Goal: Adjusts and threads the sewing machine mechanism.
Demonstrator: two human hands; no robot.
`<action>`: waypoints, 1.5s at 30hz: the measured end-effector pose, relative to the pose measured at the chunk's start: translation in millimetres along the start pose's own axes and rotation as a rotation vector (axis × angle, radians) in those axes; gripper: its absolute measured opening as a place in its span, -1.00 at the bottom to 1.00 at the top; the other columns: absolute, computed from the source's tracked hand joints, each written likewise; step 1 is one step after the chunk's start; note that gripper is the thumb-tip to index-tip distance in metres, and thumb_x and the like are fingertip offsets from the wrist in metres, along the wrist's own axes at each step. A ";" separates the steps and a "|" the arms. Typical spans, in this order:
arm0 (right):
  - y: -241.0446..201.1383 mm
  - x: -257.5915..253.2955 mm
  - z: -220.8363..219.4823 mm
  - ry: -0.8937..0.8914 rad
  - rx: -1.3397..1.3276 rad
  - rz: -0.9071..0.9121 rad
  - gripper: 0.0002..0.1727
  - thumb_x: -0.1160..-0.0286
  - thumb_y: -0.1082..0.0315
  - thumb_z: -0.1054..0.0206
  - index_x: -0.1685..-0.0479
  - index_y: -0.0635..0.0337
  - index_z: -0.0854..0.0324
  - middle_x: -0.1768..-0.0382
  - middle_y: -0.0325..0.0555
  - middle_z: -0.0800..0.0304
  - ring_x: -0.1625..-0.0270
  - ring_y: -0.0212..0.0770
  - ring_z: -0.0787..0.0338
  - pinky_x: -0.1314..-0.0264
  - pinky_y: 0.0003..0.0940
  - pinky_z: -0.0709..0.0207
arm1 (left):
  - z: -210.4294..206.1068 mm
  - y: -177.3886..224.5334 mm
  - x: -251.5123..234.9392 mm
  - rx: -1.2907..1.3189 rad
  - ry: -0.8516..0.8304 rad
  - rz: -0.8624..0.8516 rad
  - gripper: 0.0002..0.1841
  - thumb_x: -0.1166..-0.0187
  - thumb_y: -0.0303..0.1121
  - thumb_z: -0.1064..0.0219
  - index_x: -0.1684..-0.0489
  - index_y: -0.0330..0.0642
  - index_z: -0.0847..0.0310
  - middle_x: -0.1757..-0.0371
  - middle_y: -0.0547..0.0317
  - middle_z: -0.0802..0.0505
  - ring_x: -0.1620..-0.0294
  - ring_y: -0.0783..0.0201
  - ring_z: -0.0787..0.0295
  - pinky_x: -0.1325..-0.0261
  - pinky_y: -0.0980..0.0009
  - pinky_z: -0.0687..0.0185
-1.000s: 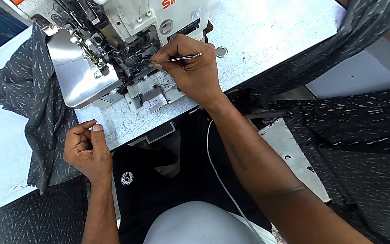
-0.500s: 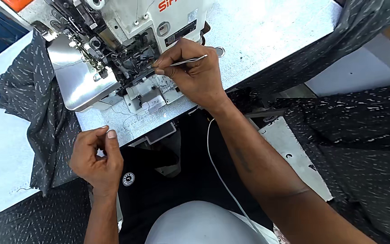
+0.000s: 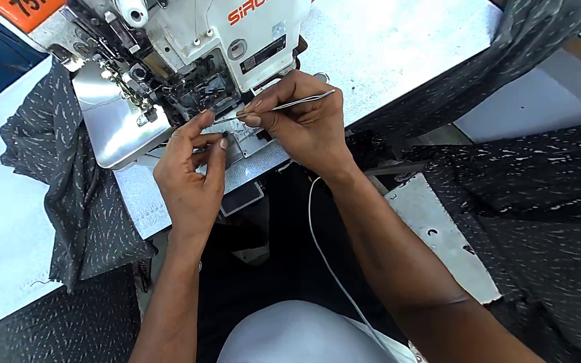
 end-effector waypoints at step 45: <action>5.9 7.6 5.4 0.069 -0.166 -0.012 -0.83 -0.33 0.70 -0.52 0.19 0.43 -0.65 0.17 0.09 -0.90 0.15 -0.18 -0.94 0.09 -0.34 -0.88 | -3.7 -19.2 -0.8 0.157 0.196 0.201 -0.82 -0.57 -0.49 -0.47 -0.04 -0.33 -0.75 0.14 0.12 -0.93 0.16 0.24 -0.93 0.00 0.35 -0.91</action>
Point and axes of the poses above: each hand's wrist, its own x-axis away from the middle knuckle, its own z-axis out of the back of the hand, y = z × x, the point moved 9 cm from there along -x, towards the middle knuckle
